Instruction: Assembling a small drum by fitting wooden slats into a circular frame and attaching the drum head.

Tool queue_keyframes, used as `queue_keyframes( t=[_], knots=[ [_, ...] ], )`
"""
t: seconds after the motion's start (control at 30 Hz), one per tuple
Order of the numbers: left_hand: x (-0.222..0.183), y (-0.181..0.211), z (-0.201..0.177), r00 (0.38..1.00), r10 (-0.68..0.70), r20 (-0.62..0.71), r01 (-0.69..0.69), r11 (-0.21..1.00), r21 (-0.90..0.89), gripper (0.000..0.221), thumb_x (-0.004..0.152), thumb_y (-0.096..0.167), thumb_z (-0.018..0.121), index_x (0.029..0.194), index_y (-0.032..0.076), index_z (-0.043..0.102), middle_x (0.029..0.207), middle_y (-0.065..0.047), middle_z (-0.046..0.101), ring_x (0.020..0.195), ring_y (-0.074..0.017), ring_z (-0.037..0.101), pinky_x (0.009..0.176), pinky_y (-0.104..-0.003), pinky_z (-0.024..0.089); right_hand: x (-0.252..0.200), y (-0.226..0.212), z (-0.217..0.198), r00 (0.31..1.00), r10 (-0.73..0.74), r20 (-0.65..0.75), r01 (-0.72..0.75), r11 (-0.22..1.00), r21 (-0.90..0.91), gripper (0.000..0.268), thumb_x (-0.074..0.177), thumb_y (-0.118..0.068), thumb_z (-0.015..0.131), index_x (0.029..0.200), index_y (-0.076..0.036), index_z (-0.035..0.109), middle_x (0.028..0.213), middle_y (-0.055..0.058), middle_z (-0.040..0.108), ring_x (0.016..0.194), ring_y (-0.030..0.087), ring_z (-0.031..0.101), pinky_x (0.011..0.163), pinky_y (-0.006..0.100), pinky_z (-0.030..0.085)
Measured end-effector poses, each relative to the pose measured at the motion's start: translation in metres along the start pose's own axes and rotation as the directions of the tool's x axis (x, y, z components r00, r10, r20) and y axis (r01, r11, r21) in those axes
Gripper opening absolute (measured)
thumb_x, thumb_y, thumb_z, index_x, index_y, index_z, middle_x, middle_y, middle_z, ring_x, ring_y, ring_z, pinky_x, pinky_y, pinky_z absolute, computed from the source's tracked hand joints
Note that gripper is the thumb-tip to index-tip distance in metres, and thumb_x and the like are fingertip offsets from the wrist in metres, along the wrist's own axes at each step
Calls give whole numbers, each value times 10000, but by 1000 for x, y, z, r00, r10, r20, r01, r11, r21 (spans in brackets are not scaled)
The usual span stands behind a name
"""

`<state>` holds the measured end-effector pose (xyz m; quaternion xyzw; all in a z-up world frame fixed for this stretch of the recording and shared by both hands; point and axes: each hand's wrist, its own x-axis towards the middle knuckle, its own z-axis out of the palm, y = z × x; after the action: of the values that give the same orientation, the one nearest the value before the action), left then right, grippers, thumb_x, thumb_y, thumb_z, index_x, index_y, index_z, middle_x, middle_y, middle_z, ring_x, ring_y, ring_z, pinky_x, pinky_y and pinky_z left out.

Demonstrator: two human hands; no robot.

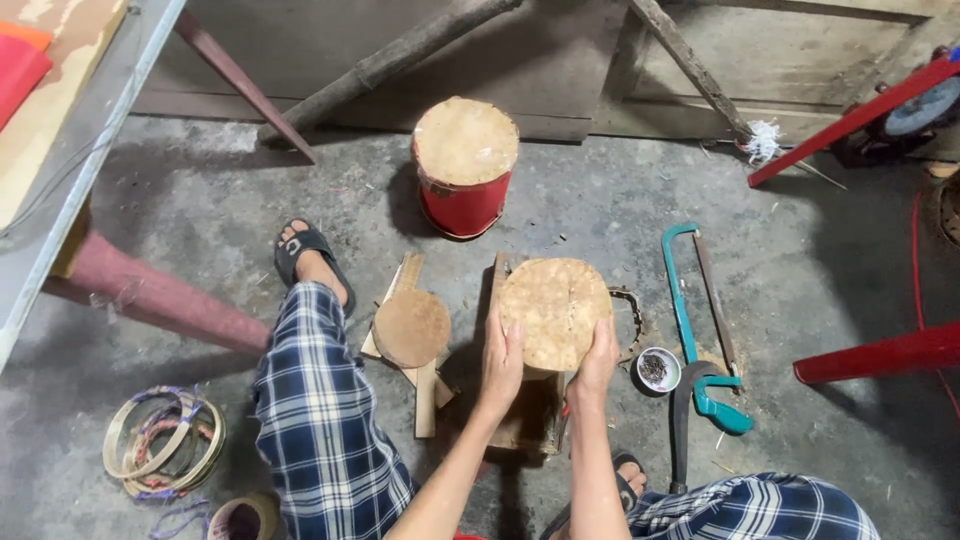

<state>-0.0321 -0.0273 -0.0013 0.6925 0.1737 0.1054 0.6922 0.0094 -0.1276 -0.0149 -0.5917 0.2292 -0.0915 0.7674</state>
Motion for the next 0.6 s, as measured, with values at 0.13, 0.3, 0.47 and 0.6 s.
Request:
queue_keyframes(
  t=[0.13, 0.3, 0.47, 0.6],
  knots=[
    [-2, 3, -5, 1000, 5, -17, -4, 1000, 25, 679, 1067, 378, 380, 1603, 24, 161, 1638, -270, 201, 1517, -413, 182, 1236, -537, 131, -21, -33, 14, 1000, 3, -23, -2, 1000, 24, 476, 1031, -337, 548, 1464, -138, 546, 1483, 105, 542, 1308, 216, 542, 1166, 441, 396],
    [-13, 32, -5, 947, 283, -153, -244, 942, 232, 718, 1043, 319, 493, 1611, 8, 182, 1604, -342, 211, 1483, -527, 164, 1213, -573, 116, 26, -4, -18, 984, -178, 8, 178, 983, -33, 481, 1057, -306, 588, 1510, -181, 485, 1432, 104, 553, 1301, 190, 520, 1147, 388, 410],
    [-41, 122, -13, 898, 435, -69, -407, 880, 246, 555, 842, -64, 548, 1391, -96, 467, 1534, -302, 408, 1474, -420, 348, 1235, -478, 278, 25, -13, -18, 995, -86, 59, 85, 996, 10, 450, 992, -166, 533, 1429, -67, 494, 1312, 42, 566, 1159, 127, 562, 978, 231, 473],
    [-76, 159, -30, 838, 545, -25, -527, 820, 222, 323, 832, -7, 637, 1152, -34, 673, 1385, -246, 587, 1420, -448, 459, 1163, -512, 423, 35, 4, -26, 952, -272, 139, 293, 941, -171, 413, 1002, -226, 558, 1358, -20, 525, 1321, 104, 560, 1166, 173, 534, 1022, 280, 425]
  ],
)
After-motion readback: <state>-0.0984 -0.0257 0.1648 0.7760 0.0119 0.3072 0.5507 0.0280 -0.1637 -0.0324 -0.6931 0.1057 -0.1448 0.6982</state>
